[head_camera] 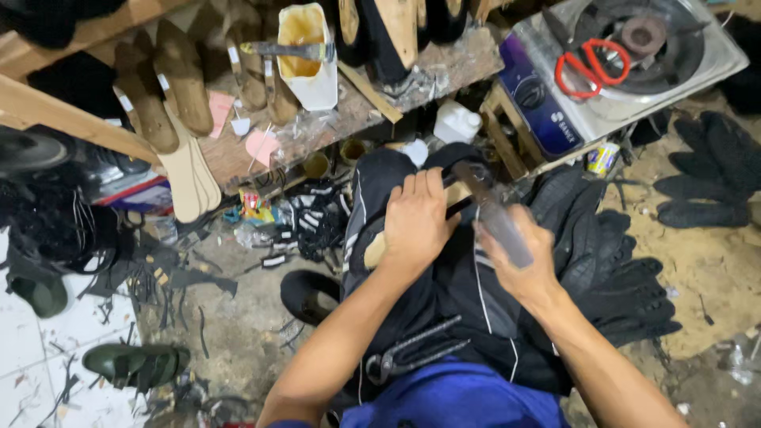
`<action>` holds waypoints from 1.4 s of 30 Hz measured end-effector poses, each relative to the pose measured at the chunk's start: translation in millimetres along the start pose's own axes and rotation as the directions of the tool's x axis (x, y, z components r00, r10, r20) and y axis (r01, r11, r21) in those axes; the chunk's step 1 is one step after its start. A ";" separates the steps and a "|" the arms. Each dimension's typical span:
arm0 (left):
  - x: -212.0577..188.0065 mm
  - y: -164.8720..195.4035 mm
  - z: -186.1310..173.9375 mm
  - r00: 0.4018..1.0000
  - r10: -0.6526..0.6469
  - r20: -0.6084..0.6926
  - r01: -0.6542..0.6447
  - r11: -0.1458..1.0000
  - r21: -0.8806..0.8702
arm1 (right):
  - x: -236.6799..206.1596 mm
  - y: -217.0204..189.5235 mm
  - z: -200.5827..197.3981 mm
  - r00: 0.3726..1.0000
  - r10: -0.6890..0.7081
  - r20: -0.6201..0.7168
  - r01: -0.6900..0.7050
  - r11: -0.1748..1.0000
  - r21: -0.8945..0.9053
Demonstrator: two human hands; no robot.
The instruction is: The person sits on the workshop floor and hammers a black shoe upper over a wooden shoe last, working the material around the sole edge. They then tie the laces into a bow, pull the wooden last out of the finished shoe, and place the shoe on the shelf.
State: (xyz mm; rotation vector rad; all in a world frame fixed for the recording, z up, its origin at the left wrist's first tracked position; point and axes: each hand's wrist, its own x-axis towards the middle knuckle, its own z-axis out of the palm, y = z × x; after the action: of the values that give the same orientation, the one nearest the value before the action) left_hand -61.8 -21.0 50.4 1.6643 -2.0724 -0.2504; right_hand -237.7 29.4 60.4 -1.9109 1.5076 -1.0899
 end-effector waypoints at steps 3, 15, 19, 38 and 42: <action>1.7 -0.7 -0.4 1.000 -0.008 0.016 0.009 1.000 -0.014 | -2.3 6.0 3.4 0.996 0.058 -0.067 -0.056 0.998 0.027; -2.0 -5.5 -4.8 0.983 0.010 0.184 0.008 0.995 -0.101 | -51.9 18.8 -8.3 0.907 0.418 0.047 -0.417 0.908 -0.034; 7.0 -18.4 -5.6 0.947 0.125 0.297 -0.030 0.952 -0.304 | -74.7 10.7 -38.6 0.885 0.459 0.070 -0.464 0.881 0.088; -27.8 44.9 1.9 0.980 0.120 0.161 -0.152 0.966 0.207 | -49.1 -4.6 -63.1 0.900 0.436 0.006 -0.426 0.878 0.217; -32.9 45.7 2.2 0.984 0.136 0.114 -0.158 0.964 0.214 | -42.8 -3.9 -55.9 0.921 0.376 -0.103 -0.291 0.839 0.460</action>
State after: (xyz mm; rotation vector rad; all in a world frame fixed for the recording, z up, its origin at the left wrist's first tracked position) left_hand -97.6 21.5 59.7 1.6405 -2.3597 -0.0525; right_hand -284.2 77.4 82.8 -1.2114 1.4668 -1.3345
